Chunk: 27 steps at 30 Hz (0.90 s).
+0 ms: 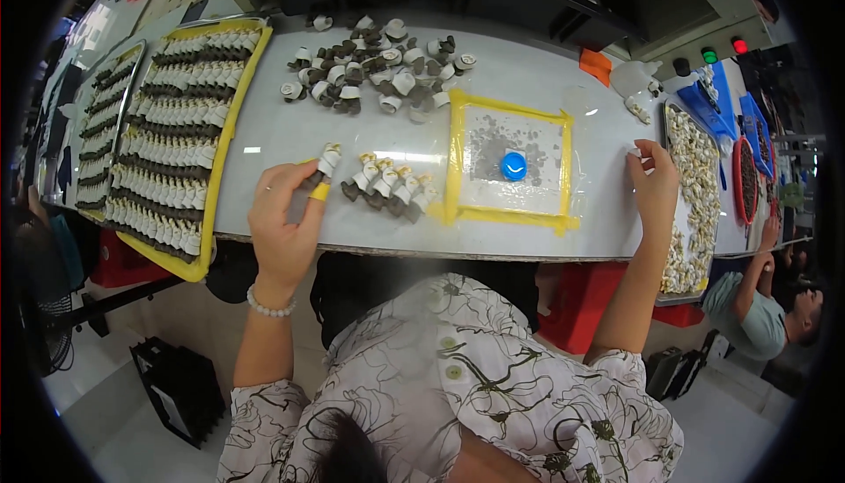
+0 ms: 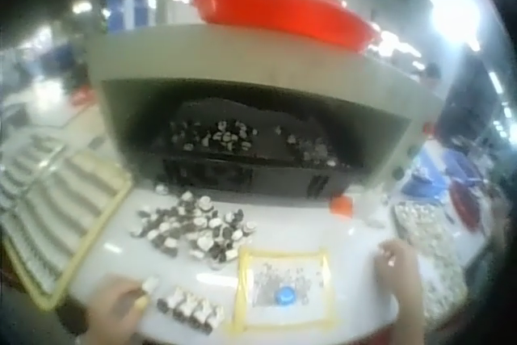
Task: The person assembles small plastic components and rubber grommets by hand at a workstation.
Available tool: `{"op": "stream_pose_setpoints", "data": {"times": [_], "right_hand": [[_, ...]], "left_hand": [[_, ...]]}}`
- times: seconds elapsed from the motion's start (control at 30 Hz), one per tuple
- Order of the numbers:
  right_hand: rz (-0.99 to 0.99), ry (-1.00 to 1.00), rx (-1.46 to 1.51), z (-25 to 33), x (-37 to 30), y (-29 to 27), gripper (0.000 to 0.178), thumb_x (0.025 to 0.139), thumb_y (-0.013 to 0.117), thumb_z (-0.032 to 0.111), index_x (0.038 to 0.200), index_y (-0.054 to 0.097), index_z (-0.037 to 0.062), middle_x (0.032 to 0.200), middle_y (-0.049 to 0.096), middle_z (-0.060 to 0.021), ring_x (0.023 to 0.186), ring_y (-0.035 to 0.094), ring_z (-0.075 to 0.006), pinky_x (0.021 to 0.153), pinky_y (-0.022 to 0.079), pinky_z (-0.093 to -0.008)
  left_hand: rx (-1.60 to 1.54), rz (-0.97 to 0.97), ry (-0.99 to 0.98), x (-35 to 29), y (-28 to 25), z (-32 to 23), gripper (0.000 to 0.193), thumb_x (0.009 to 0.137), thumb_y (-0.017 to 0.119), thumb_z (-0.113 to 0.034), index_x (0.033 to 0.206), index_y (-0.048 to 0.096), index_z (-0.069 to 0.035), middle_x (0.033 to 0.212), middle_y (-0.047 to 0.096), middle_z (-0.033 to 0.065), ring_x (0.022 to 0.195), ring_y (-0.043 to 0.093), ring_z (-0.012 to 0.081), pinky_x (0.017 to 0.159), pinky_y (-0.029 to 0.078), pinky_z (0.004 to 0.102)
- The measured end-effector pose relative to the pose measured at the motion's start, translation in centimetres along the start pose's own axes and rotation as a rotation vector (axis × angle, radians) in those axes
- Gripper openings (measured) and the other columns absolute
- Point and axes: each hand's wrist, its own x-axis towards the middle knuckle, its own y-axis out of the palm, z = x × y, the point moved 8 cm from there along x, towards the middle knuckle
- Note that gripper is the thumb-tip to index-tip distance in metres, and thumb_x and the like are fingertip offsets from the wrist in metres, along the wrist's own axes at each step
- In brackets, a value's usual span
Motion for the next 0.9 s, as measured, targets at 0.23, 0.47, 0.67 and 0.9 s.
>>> {"op": "stream_pose_setpoints", "data": {"times": [0.23,0.47,0.67,0.9], "right_hand": [[0.029,-0.132,0.268,6.7,-2.9,1.2,0.02,0.077,0.065,0.006,0.097,0.064,0.0019,0.085,0.062,-0.0083,0.068,0.056,-0.018,0.064,0.046,-0.0285],[0.003,-0.192,0.265,6.7,-3.8,1.3,0.021,0.077,0.065,0.005,0.099,0.065,0.0033,0.09,0.061,-0.0081,0.072,0.058,-0.0183,0.062,0.047,-0.0285],[0.013,-0.179,0.277,6.2,-4.1,1.6,0.026,0.078,0.065,0.004,0.105,0.065,0.0035,0.093,0.061,-0.0083,0.072,0.059,-0.0169,0.062,0.048,-0.0265],[-0.052,-0.175,0.333,6.1,-4.4,1.8,0.026,0.08,0.064,0.002,0.106,0.064,0.0023,0.096,0.059,-0.0086,0.07,0.059,-0.0143,0.06,0.049,-0.0239]], "left_hand": [[0.01,0.107,0.076,0.2,1.0,-0.9,0.032,0.069,0.063,0.005,0.1,0.061,0.001,0.09,0.063,0.0135,0.087,0.057,0.0291,0.077,0.046,0.0347],[0.07,0.134,0.123,0.3,1.6,-1.9,0.034,0.065,0.066,0.0,0.098,0.061,0.002,0.092,0.06,0.0138,0.09,0.054,0.0303,0.078,0.045,0.0366],[0.038,0.126,0.101,0.3,2.1,-1.8,0.032,0.065,0.065,0.003,0.097,0.061,0.003,0.091,0.059,0.014,0.088,0.055,0.0288,0.076,0.046,0.0345],[0.001,0.114,0.075,0.7,2.2,-1.5,0.033,0.065,0.063,0.005,0.097,0.061,0.002,0.091,0.059,0.0139,0.088,0.055,0.0282,0.076,0.047,0.0343]]}}
